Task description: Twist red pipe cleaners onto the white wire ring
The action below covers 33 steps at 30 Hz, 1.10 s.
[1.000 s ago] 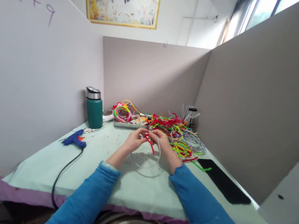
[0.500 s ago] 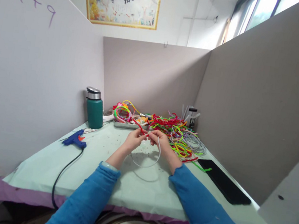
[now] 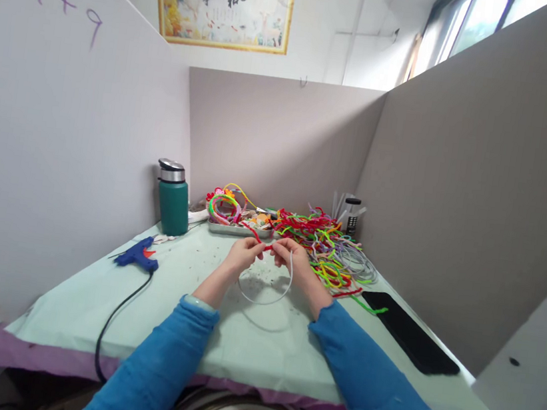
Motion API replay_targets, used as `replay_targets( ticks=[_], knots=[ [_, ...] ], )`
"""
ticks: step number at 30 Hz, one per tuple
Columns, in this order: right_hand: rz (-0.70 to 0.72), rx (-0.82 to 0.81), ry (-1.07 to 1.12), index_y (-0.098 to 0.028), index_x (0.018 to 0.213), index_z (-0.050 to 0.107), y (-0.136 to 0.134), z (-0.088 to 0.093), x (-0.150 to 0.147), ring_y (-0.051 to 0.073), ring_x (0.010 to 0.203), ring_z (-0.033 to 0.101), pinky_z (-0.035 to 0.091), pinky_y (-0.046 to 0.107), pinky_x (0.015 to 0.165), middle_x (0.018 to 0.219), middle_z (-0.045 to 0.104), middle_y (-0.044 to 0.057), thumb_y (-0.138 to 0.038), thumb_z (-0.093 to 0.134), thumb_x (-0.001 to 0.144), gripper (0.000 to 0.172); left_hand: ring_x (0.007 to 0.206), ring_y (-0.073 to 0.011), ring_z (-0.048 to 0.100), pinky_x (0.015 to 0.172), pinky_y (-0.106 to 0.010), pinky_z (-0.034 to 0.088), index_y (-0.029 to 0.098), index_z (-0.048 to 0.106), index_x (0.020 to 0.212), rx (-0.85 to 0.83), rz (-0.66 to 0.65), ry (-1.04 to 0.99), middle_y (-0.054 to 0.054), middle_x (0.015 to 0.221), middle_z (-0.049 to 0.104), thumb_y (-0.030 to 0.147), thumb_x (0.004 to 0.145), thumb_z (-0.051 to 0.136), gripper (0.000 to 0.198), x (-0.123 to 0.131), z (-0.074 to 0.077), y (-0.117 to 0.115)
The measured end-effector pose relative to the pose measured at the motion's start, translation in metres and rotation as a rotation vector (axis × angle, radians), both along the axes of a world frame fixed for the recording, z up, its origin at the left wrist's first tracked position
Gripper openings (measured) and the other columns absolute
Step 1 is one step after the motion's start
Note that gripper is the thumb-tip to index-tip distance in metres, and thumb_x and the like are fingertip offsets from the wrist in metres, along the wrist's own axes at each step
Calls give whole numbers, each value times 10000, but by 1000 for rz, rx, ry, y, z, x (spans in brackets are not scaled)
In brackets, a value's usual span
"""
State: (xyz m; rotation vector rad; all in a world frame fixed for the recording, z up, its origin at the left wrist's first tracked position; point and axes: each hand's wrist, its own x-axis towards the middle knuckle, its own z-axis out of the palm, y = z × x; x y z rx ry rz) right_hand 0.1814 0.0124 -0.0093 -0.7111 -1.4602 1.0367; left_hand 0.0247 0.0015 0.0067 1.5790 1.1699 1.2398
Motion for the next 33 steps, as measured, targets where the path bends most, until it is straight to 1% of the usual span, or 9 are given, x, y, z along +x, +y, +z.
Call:
replay_targets(
  ticks=[8, 11, 14, 17, 20, 24, 26, 29, 33],
  knots=[
    [31, -13, -64, -184, 658, 584, 1, -2, -2, 95, 478, 463, 359, 244, 469, 594, 571, -9, -453, 675, 712, 289, 424, -46, 325, 388, -182, 212, 151, 540, 621, 46, 28, 9, 14, 549, 533, 455, 685, 611, 319, 0, -1, 2],
    [44, -21, -62, -186, 664, 591, 1, -3, -1, 95, 485, 464, 361, 240, 471, 597, 579, -9, -450, 687, 701, 283, 398, -36, 299, 375, -186, 183, 156, 517, 611, -24, 2, -22, 27, 530, 509, 443, 669, 628, 314, -1, 0, 1],
    [67, -19, -64, -186, 667, 596, 0, -4, -1, 97, 494, 470, 366, 240, 477, 587, 576, -11, -444, 688, 703, 276, 363, -19, 249, 363, -193, 137, 158, 492, 609, -117, -73, -95, 38, 513, 478, 406, 647, 654, 299, -2, 2, 0],
    [82, 0, -67, -187, 674, 602, 0, -4, 0, 99, 496, 472, 367, 241, 480, 588, 575, -10, -443, 675, 718, 269, 349, -11, 227, 358, -197, 110, 159, 479, 607, -157, -132, -151, 43, 508, 469, 374, 633, 671, 289, -4, 4, -2],
    [71, 7, -70, -187, 678, 606, 1, -5, 0, 99, 499, 473, 362, 242, 478, 609, 585, -3, -450, 669, 720, 274, 350, -14, 245, 352, -194, 127, 156, 489, 599, -138, -102, -126, 38, 504, 473, 391, 644, 671, 301, -3, 3, -1],
    [5, -5, -56, -182, 646, 585, 0, -3, -1, 97, 484, 461, 357, 243, 471, 574, 566, -8, -466, 676, 700, 303, 363, -28, 322, 348, -188, 202, 143, 554, 669, -43, -10, -45, -6, 599, 578, 452, 701, 620, 317, -1, -3, 3],
    [-34, -21, -39, -179, 638, 574, 1, -2, -2, 96, 474, 455, 351, 241, 463, 562, 560, -10, -479, 676, 690, 322, 391, -49, 410, 361, -185, 258, 145, 578, 717, 31, 57, 3, -21, 651, 611, 442, 725, 600, 299, -1, -6, 6],
    [-55, -50, -2, -178, 642, 572, 2, -2, -2, 96, 467, 455, 344, 241, 455, 562, 558, -9, -492, 675, 680, 333, 504, -100, 545, 420, -187, 344, 164, 598, 754, 162, 133, 98, -13, 663, 610, 365, 746, 592, 201, -2, -10, 9],
    [-61, -71, 60, -173, 641, 569, 6, -2, -1, 94, 455, 445, 325, 244, 448, 545, 539, -13, -475, 685, 671, 325, 655, -125, 579, 603, -233, 447, 191, 643, 799, 423, 127, 242, -23, 797, 652, 222, 743, 596, 79, -2, -10, 10]
  ],
)
